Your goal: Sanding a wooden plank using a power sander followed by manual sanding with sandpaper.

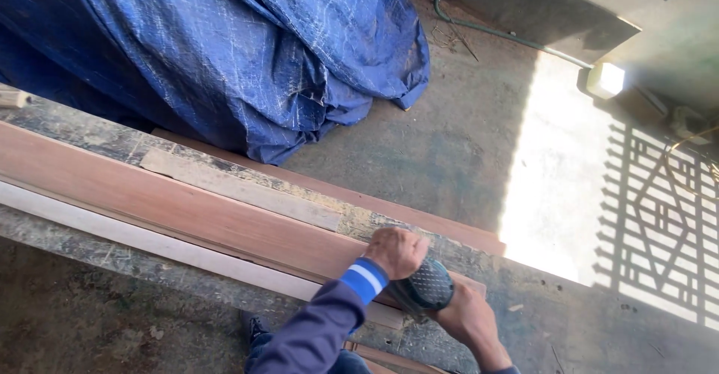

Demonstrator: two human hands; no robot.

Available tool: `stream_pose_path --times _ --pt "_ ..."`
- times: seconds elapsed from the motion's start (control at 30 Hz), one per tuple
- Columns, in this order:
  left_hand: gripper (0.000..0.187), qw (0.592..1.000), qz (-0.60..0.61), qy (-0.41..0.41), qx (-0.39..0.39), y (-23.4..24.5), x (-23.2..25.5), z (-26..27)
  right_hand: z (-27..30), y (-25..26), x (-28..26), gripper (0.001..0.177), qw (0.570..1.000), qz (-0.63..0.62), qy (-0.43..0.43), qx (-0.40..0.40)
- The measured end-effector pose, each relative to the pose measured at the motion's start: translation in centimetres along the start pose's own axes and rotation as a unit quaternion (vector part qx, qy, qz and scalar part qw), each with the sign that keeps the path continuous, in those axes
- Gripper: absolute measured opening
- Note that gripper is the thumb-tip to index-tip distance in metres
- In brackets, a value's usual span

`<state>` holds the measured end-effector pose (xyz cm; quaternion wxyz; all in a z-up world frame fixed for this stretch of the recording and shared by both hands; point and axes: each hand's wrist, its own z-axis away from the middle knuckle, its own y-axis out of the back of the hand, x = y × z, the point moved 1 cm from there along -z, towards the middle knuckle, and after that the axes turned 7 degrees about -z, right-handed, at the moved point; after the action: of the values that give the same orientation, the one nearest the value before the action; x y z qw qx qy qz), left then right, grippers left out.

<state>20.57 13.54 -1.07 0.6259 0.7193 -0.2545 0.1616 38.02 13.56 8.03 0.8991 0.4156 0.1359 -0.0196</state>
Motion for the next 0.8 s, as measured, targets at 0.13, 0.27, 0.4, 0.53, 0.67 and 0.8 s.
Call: stream_pose_path --times 0.13,0.27,0.4,0.53,0.67,0.8 --pt "0.04 0.995 0.088 0.0 0.054 -3.8 5.9 -3.6 -0.6 1.6 7.8 0.059 0.996 -0.027 -0.089 -0.002" --pt "0.049 0.99 0.138 0.034 -0.013 -7.4 10.9 -6.7 -2.2 1.8 17.4 0.053 0.992 -0.012 -0.129 -0.007" --pt "0.05 0.986 0.152 0.05 -0.042 -10.5 14.4 -8.6 -5.5 1.2 26.5 0.048 0.994 -0.038 -0.099 -0.016" --pt "0.045 0.985 0.16 0.062 -0.018 -10.1 16.0 -9.2 -6.5 0.9 30.3 0.053 0.988 -0.069 -0.134 -0.024" --pt "0.045 0.989 0.134 0.05 -0.046 -10.3 15.6 -8.5 -4.6 1.3 27.5 0.055 0.984 -0.063 -0.161 -0.032" --pt "0.04 0.99 0.128 0.014 -0.064 -7.3 13.4 -6.9 -1.0 1.6 19.8 0.052 0.989 -0.013 -0.149 0.015"
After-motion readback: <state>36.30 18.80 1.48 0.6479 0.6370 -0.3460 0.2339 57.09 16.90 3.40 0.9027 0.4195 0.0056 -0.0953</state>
